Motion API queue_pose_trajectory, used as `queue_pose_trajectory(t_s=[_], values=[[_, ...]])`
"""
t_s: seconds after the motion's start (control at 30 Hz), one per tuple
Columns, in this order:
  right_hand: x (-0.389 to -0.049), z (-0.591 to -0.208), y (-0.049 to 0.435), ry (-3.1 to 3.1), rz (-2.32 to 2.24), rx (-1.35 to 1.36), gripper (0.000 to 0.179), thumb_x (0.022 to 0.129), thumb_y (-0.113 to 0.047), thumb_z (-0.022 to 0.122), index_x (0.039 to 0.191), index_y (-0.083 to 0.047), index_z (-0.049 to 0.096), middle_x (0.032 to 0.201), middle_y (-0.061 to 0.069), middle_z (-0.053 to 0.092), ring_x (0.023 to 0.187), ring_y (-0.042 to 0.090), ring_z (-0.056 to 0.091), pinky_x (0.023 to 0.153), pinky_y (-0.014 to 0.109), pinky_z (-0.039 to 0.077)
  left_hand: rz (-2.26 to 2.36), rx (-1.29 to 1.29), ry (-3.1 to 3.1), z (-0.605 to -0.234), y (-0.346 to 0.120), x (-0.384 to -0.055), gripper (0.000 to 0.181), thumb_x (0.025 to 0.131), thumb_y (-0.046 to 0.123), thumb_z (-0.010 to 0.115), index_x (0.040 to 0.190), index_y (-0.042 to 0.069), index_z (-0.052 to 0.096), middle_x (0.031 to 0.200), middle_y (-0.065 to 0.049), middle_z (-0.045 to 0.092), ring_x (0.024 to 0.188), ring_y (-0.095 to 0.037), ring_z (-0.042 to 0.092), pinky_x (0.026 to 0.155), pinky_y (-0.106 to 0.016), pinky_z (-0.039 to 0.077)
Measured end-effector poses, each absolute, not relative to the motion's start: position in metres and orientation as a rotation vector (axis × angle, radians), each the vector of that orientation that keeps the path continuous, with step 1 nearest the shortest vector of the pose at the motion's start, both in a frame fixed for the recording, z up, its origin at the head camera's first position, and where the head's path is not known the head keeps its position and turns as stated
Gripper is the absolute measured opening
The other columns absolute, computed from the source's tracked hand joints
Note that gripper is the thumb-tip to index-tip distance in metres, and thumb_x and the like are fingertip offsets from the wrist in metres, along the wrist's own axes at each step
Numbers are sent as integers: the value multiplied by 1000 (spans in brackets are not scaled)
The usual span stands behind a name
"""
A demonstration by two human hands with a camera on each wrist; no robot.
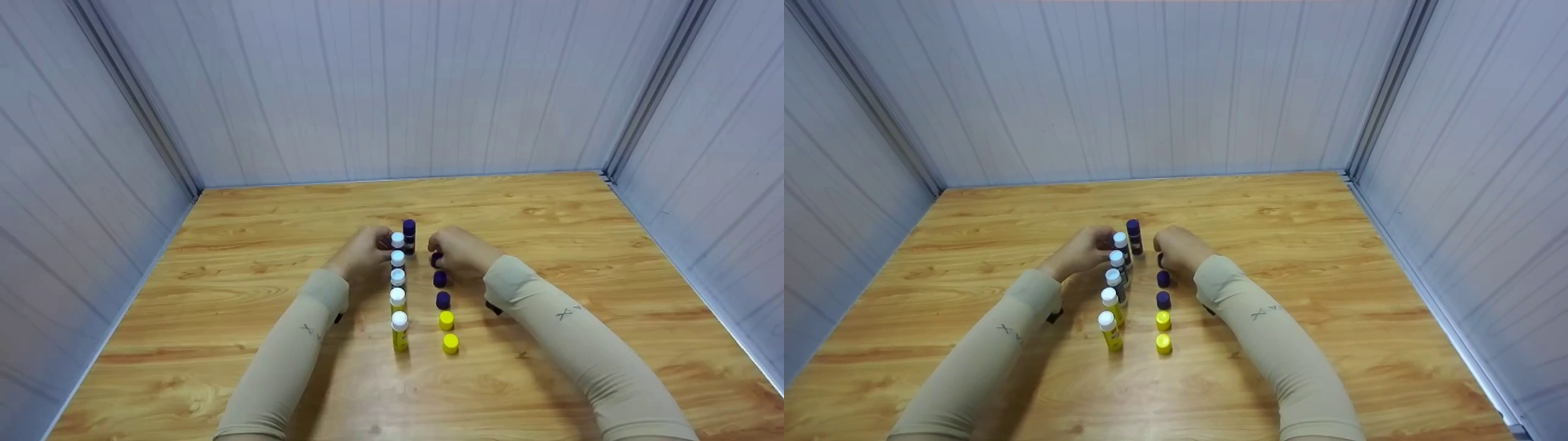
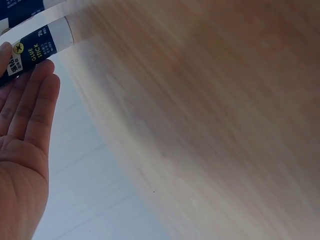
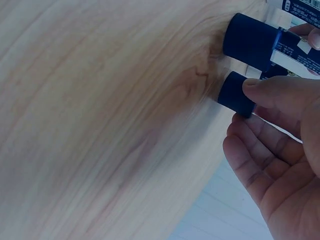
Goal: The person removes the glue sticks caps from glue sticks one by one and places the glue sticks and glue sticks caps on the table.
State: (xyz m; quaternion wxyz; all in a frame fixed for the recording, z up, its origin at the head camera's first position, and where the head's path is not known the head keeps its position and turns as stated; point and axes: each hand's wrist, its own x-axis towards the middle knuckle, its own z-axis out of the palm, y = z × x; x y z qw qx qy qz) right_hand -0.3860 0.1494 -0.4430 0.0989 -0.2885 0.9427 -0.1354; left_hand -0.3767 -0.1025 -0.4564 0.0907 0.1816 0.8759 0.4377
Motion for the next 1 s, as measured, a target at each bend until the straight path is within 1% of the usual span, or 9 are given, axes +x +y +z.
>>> queue_pose_trajectory(t_s=[0.17, 0.4, 0.47, 0.57, 0.67, 0.73, 0.87, 1.0], values=[[-383, -441, 148, 2768, -425, -804, 30, 101, -7, 70, 129, 3, 74, 129, 21, 75, 120, 35, 72, 106, 50, 59, 1277, 547, 2624, -457, -103, -376, 14, 104, 6, 72, 118, 6, 74, 119, -10, 77, 117, -28, 72, 109, -43, 57], [-386, -426, 147, 2790, -339, -869, 37, 101, -13, 77, 133, 3, 72, 131, 22, 75, 122, 39, 71, 106, 52, 59, 1254, 554, 2637, -453, -105, -376, 16, 104, 7, 72, 120, 6, 75, 121, -10, 76, 118, -28, 71, 110, -44, 57], [-388, -421, 146, 2800, -353, -871, 41, 100, -14, 79, 136, 3, 70, 132, 23, 74, 122, 39, 71, 105, 53, 59, 1242, 558, 2643, -452, -106, -377, 18, 104, 8, 72, 121, 6, 74, 122, -10, 76, 119, -27, 71, 111, -44, 56], [-391, -414, 145, 2817, -419, -837, 52, 99, -17, 81, 144, 2, 65, 137, 25, 71, 123, 40, 70, 105, 55, 58, 1234, 550, 2639, -452, -106, -377, 19, 103, 7, 72, 122, 5, 74, 123, -11, 76, 120, -28, 71, 112, -44, 56], [-394, -410, 143, 2826, -504, -801, 62, 99, -20, 82, 153, -2, 57, 142, 25, 67, 126, 41, 68, 107, 56, 57, 1225, 561, 2645, -452, -105, -379, 19, 103, 5, 72, 121, 5, 74, 123, -12, 76, 121, -29, 71, 112, -45, 55], [-396, -409, 140, 2823, -565, -788, 66, 99, -21, 82, 155, -3, 54, 146, 25, 65, 129, 41, 66, 109, 56, 56, 1224, 570, 2646, -452, -104, -380, 18, 103, 5, 72, 121, 4, 74, 123, -12, 76, 120, -29, 71, 112, -45, 56], [-401, -409, 133, 2785, -695, -794, 65, 99, -17, 81, 156, -2, 52, 147, 26, 63, 135, 43, 63, 111, 56, 54, 1232, 597, 2636, -453, -103, -381, 19, 103, 4, 72, 121, 2, 74, 123, -14, 77, 119, -30, 72, 111, -45, 56], [-404, -409, 125, 2744, -769, -826, 61, 99, -13, 80, 153, 1, 54, 144, 26, 65, 134, 45, 63, 110, 54, 56, 1207, 639, 2652, -451, -102, -381, 19, 103, 7, 74, 121, 1, 74, 122, -16, 77, 118, -32, 73, 110, -46, 57]])
